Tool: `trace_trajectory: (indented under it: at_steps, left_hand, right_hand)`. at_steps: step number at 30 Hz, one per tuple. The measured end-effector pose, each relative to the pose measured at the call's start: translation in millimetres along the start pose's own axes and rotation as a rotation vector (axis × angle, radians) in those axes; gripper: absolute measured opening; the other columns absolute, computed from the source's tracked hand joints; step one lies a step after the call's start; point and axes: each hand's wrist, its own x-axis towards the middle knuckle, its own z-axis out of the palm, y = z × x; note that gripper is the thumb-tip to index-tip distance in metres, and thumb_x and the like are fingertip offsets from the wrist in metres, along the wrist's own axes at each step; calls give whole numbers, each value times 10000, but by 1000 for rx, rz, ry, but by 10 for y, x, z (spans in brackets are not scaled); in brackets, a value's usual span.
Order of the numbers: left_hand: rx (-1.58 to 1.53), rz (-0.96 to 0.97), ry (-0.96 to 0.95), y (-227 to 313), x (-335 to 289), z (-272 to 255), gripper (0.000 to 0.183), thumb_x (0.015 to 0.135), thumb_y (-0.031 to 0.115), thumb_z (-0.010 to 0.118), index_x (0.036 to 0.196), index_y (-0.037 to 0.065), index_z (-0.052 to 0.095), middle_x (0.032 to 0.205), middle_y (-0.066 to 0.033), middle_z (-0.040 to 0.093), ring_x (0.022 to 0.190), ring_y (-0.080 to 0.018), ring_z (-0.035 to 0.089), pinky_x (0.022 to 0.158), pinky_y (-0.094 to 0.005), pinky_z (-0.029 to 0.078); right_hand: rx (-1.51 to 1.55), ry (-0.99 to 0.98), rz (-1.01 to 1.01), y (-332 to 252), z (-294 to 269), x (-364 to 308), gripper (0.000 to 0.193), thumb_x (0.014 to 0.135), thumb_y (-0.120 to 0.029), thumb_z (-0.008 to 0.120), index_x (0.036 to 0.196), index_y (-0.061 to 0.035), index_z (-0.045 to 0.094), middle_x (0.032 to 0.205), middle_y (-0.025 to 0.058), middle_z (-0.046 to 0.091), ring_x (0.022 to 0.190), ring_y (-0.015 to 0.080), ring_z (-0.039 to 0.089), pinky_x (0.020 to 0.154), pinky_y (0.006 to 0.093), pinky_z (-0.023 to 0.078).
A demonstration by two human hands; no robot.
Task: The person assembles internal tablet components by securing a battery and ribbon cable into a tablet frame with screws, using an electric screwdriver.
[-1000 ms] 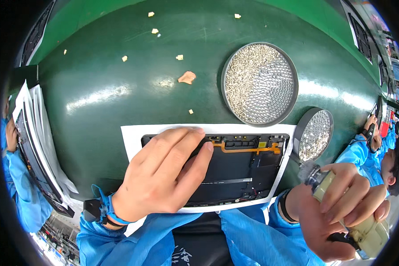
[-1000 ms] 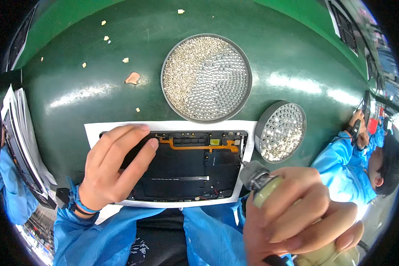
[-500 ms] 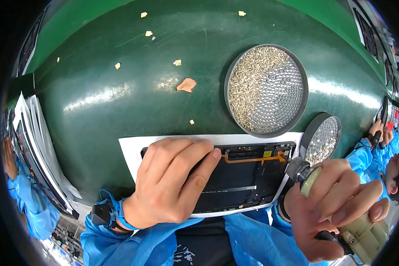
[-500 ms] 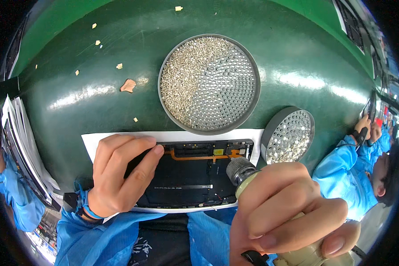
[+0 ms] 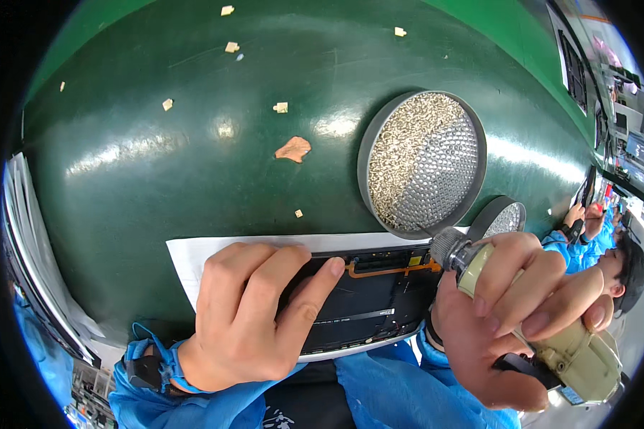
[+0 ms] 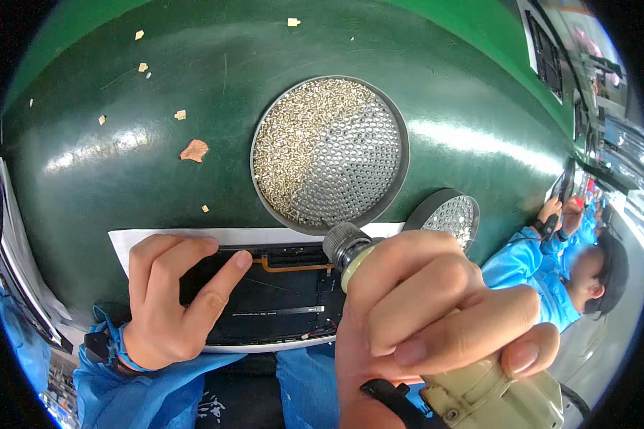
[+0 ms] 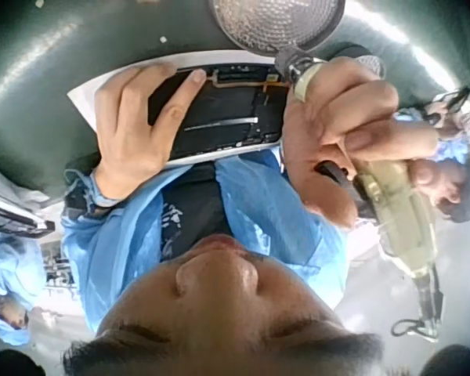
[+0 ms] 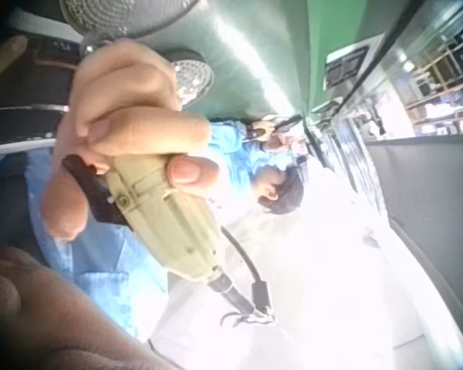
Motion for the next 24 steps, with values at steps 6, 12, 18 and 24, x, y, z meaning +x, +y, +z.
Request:
trace_trajectory:
  at_steps: [6, 12, 18, 24]
  left_hand:
    - [-29, -20, -12, -20, 0, 8, 463, 670, 128, 738, 1117, 40, 820, 1083, -165, 658, 982, -329, 612, 813, -410, 539]
    - [-44, -27, -22, -32, 21, -32, 456, 668, 131, 737, 1107, 37, 820, 1080, -164, 658, 971, -329, 614, 810, -413, 538]
    - [-69, -12, -1, -22, 24, -13, 482, 643, 135, 729, 1103, 27, 824, 1086, -157, 652, 972, -327, 616, 810, -407, 538]
    - [-94, -25, 56, -56, -15, 10, 384, 685, 119, 784, 1054, 21, 830, 1079, -107, 661, 942, -277, 627, 791, -389, 525]
  right_hand:
    - [-44, 99, -78, 172, 119, -20, 703, 941, -402, 828, 1278, -6, 356, 985, 39, 497, 650, 113, 512, 562, 270, 441]
    - [15, 97, -101, 226, 139, -15, 685, 954, -379, 812, 1303, 8, 367, 1000, 46, 498, 659, 115, 512, 560, 260, 439]
    - [-20, 62, -53, -49, 219, -92, 701, 983, -390, 773, 1379, 7, 353, 1028, 52, 510, 679, 128, 514, 547, 281, 450]
    - [5, 10, -29, -183, 335, -139, 720, 1012, -401, 734, 1456, 5, 339, 1056, 57, 523, 700, 142, 516, 533, 301, 460]
